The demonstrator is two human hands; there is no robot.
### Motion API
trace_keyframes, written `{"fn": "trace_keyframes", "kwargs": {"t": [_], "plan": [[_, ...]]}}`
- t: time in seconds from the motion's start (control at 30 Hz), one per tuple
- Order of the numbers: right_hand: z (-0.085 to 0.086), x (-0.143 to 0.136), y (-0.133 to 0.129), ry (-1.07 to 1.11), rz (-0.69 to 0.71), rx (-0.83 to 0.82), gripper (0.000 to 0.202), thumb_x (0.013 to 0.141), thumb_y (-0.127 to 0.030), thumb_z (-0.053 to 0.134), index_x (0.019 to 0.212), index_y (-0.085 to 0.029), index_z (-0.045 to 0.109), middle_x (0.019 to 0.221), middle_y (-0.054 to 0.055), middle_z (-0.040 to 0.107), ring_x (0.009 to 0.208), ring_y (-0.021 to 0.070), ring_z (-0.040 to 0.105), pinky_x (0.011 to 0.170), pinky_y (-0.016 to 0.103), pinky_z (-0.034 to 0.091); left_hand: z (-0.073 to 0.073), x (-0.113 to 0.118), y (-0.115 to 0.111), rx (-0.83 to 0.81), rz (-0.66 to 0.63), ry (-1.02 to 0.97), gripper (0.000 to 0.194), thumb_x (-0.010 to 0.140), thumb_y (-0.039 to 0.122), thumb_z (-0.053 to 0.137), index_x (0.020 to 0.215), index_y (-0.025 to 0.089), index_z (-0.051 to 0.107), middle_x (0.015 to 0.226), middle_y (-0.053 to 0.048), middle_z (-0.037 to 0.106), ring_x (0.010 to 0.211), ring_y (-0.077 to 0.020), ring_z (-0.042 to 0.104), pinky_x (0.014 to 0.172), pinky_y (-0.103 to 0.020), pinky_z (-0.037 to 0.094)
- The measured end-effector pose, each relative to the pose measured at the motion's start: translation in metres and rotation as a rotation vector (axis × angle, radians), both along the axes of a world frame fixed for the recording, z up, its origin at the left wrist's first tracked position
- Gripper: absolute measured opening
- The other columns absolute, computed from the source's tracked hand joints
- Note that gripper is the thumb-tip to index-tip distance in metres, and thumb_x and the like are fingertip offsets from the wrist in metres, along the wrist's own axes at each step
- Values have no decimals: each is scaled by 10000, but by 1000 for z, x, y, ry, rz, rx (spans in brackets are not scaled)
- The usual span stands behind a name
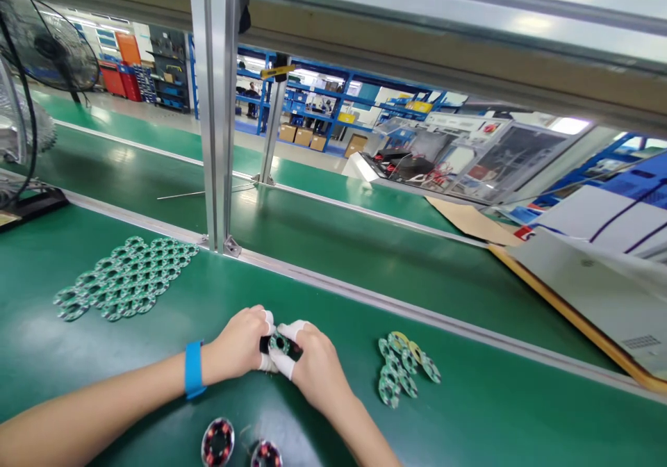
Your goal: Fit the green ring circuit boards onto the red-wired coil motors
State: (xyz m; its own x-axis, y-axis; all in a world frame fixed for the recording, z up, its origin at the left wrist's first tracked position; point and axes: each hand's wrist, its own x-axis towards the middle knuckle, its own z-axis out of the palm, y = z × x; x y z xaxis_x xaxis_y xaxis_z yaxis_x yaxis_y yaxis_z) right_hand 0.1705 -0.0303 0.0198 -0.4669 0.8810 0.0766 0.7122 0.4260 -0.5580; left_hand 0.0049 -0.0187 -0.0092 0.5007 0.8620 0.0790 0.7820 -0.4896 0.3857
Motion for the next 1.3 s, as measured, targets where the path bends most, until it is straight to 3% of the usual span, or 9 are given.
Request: {"fn": "trace_keyframes", "kwargs": {"t": [0.27,0.47,0.9,1.17,1.3], "plan": [[-4,0,-1,142,-90,-78,175,728,-238,569,830,-178,699,776,61,660,632,170,579,577,268,480,-3,-1,0,14,-47,2,374,603,528,738,686,179,632,757,-25,602,763,-200,518,601,-287,358],[-3,6,-4,182,-50,-159,238,721,-250,606,932,-171,684,881,77,657,736,188,603,651,281,507,-2,0,-1,-4,-66,-24,354,622,510,731,692,180,622,763,-21,600,765,-193,512,614,-282,364],[2,-2,-9,-12,-128,-128,187,727,-219,625,904,-189,679,830,56,636,723,201,556,667,309,463,0,3,0,-85,-49,5,298,650,447,715,720,168,638,773,-51,588,782,-213,513,671,-306,408],[-6,-1,-13,101,-148,-162,290,734,-218,568,1016,-191,627,913,71,615,751,196,562,687,323,482,2,3,-2,-68,-33,-35,284,660,424,710,730,158,641,769,-53,588,779,-212,509,679,-309,416],[-4,9,-7,269,-144,-335,473,717,-290,584,1174,-176,537,1028,99,572,788,198,566,703,336,507,3,2,-3,-66,-19,-55,370,636,498,723,750,154,651,783,-56,592,785,-216,508,688,-315,417]]}}
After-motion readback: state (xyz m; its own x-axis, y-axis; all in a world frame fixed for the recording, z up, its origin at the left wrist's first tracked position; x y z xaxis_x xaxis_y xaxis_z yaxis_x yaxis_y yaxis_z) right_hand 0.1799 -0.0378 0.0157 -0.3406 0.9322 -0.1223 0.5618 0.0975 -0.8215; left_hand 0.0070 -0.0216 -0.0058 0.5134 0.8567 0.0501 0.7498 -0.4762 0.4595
